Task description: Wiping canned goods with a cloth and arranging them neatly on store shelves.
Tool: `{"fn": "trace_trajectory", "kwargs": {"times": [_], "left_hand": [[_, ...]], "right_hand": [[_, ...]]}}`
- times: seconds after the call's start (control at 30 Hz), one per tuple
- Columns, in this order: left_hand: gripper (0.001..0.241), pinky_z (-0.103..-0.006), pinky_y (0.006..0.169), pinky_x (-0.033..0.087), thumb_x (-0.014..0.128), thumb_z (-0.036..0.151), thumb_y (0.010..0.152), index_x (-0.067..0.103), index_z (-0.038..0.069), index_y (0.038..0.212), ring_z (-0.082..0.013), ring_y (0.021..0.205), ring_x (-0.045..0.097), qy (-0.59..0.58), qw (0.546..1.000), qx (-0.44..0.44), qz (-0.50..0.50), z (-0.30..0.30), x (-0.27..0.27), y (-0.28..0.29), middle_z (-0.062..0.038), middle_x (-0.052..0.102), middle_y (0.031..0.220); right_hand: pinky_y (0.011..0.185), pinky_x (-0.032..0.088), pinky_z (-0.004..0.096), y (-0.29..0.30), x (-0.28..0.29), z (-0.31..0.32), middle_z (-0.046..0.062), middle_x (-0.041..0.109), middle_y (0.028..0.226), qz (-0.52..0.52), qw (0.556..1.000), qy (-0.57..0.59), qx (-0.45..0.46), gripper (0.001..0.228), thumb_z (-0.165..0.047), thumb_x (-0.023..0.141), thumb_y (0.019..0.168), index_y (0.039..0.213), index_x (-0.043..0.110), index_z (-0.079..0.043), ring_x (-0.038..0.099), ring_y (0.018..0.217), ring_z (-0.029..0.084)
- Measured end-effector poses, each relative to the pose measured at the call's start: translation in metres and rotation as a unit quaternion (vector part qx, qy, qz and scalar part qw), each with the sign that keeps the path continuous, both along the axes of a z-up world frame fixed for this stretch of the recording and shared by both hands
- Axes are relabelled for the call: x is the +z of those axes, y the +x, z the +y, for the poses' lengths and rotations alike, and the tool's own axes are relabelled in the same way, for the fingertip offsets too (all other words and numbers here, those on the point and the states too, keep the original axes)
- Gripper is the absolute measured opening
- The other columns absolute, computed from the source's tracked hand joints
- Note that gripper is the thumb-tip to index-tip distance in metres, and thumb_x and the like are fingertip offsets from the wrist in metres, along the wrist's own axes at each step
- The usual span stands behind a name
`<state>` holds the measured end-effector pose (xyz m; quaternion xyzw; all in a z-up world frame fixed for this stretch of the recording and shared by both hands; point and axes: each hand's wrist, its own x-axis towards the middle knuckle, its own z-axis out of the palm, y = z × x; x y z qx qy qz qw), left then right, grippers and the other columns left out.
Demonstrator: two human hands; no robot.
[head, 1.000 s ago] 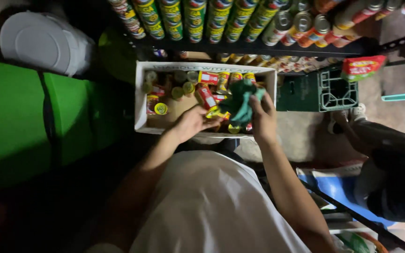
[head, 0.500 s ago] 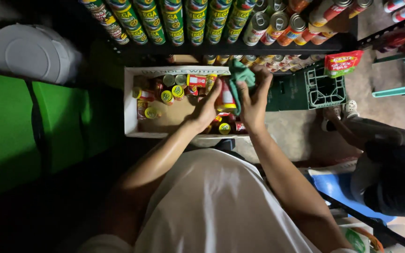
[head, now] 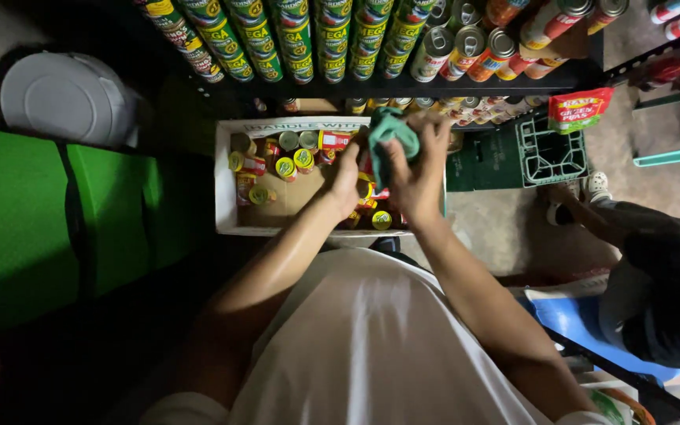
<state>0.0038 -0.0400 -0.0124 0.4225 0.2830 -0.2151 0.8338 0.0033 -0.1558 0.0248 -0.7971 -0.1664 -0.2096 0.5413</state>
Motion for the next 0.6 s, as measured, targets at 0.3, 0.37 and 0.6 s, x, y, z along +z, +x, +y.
{"fn": "trace_trajectory", "kwargs": {"times": [0.3,0.37,0.6], "left_hand": [[0.071,-0.0606,0.117,0.024,0.057,0.058,0.095,0.049,0.007,0.145,-0.0436,0.136,0.042,-0.008,0.999,0.037,-0.037,-0.010,-0.007,-0.010,-0.027,0.048,0.141],[0.070,-0.0586,0.116,0.027,0.056,0.057,0.097,0.049,0.007,0.144,-0.0414,0.134,0.044,-0.027,0.998,0.036,-0.038,-0.011,-0.017,-0.010,-0.025,0.050,0.140],[0.066,-0.0546,0.115,0.033,0.055,0.055,0.099,0.048,0.006,0.144,-0.0369,0.131,0.048,-0.057,0.997,0.032,-0.047,-0.004,-0.051,0.006,-0.021,0.053,0.136]], "right_hand": [[0.087,0.048,0.054,-0.001,-0.008,-0.017,0.025,0.045,0.114,-0.031,0.990,-0.119,0.071,0.037,-0.016,0.086,0.086,0.107,0.062,0.003,0.058,0.099,0.052],[0.087,0.046,0.049,0.008,0.003,-0.013,0.018,0.048,0.111,-0.004,0.999,-0.039,0.019,0.029,-0.018,0.077,0.099,0.115,0.060,-0.002,0.059,0.100,0.043],[0.086,0.048,0.059,-0.024,-0.003,-0.007,0.025,0.050,0.108,0.031,0.991,-0.111,0.071,0.043,-0.015,0.090,0.080,0.107,0.061,0.002,0.060,0.099,0.055]]}}
